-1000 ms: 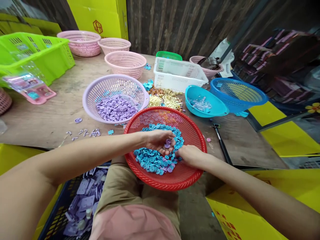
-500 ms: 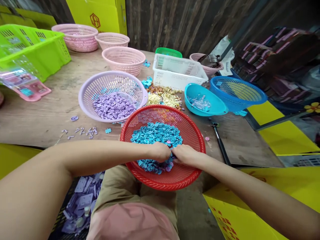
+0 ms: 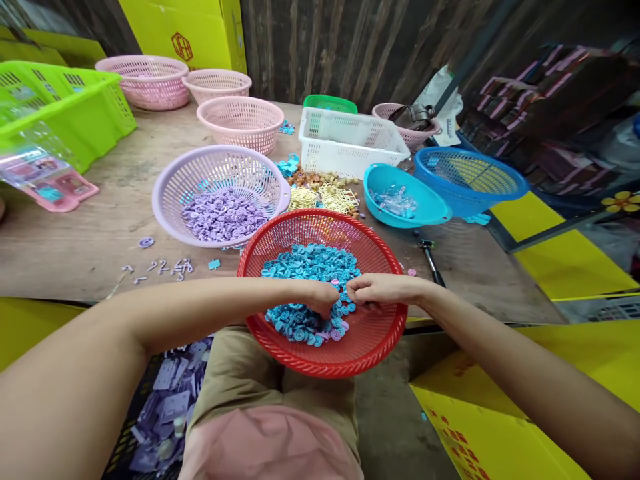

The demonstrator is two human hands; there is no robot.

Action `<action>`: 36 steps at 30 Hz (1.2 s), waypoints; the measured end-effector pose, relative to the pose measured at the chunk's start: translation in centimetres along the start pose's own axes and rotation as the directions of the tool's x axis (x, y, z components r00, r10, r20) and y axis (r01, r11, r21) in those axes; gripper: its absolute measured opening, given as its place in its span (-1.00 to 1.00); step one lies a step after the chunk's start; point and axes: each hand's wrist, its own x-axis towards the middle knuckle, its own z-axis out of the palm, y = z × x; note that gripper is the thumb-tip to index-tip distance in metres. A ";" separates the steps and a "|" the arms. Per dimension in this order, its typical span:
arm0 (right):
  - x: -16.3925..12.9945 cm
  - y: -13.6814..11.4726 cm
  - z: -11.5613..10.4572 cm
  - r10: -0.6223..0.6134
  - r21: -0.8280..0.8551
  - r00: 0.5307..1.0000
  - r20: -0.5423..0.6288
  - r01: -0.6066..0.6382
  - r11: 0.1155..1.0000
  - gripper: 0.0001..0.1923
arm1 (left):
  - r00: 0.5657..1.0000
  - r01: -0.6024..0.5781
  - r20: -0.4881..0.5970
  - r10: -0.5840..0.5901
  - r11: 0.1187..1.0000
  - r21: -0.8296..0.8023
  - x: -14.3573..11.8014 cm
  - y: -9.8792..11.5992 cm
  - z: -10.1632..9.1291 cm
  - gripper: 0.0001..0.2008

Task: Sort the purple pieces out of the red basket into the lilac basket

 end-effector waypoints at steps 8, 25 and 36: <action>0.3 -2.9 2.7 0.140 -0.447 0.990 -0.032 -0.140 0.883 -0.74 | 0.908 0.122 0.311 0.282 0.531 -0.839 -2.8 -2.8 -3.3 -0.71; 2.9 -5.1 -2.7 0.035 -0.164 0.922 -0.386 -0.106 0.981 -0.83 | 0.969 -0.147 -0.206 -0.139 0.350 -0.925 -12.6 -6.5 -6.0 -0.75; 8.3 -12.1 -10.1 -0.216 -0.093 0.821 -0.529 0.197 0.976 -0.71 | 0.417 0.489 -0.826 -0.379 0.860 -0.148 -15.1 -10.8 -7.7 -0.60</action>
